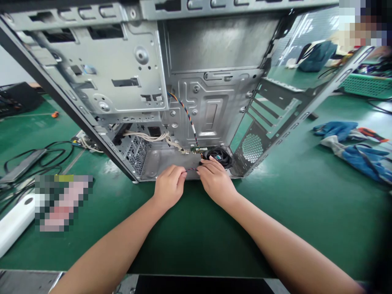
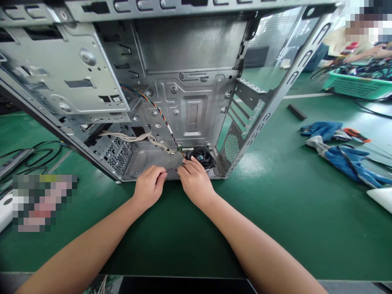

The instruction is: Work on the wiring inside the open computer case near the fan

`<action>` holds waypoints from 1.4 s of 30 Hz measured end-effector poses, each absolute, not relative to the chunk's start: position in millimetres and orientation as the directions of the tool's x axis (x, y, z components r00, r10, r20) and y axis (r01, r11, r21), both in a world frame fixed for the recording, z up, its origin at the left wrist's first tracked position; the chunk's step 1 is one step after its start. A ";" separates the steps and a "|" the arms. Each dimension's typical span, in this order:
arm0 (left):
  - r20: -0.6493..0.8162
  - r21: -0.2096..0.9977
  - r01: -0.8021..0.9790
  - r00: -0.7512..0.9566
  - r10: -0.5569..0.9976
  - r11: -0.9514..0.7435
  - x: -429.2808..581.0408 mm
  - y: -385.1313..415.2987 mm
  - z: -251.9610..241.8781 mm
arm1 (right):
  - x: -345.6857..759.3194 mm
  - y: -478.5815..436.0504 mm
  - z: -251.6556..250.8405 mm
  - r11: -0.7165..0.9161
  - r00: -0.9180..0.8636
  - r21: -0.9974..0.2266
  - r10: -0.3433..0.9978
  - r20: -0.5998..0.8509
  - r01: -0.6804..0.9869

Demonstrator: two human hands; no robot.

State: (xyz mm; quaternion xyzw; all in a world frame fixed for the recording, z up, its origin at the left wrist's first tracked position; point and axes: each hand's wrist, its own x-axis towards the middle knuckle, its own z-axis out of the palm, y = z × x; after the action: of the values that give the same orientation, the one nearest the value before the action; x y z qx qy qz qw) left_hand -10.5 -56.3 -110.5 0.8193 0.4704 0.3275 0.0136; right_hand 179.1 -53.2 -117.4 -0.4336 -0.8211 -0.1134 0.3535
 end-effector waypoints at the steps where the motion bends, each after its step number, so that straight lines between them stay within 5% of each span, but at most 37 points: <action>1: 0.527 0.337 0.762 0.333 0.782 -0.552 -10.2 -55.9 -110.3 | 176.9 -53.3 -117.7 0.587 -0.361 -0.129 0.641 0.677 0.799; 11: 0.542 0.391 0.750 0.281 0.792 -0.534 -8.7 -52.6 -109.6 | 157.5 -58.9 -120.6 0.483 -0.247 -0.214 0.721 0.648 0.849; 42: 0.554 0.347 0.721 0.358 0.751 -0.600 -4.0 -55.0 -110.4 | 174.0 -66.9 -119.2 0.386 -0.299 -0.002 0.719 0.628 0.922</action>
State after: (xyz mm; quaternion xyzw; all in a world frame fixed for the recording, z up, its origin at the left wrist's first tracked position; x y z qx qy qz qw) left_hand -4.0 -55.0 -110.4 0.8238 0.4468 0.3482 0.0219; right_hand 174.0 -66.9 -119.2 -0.5227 -0.7848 -0.1836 0.2777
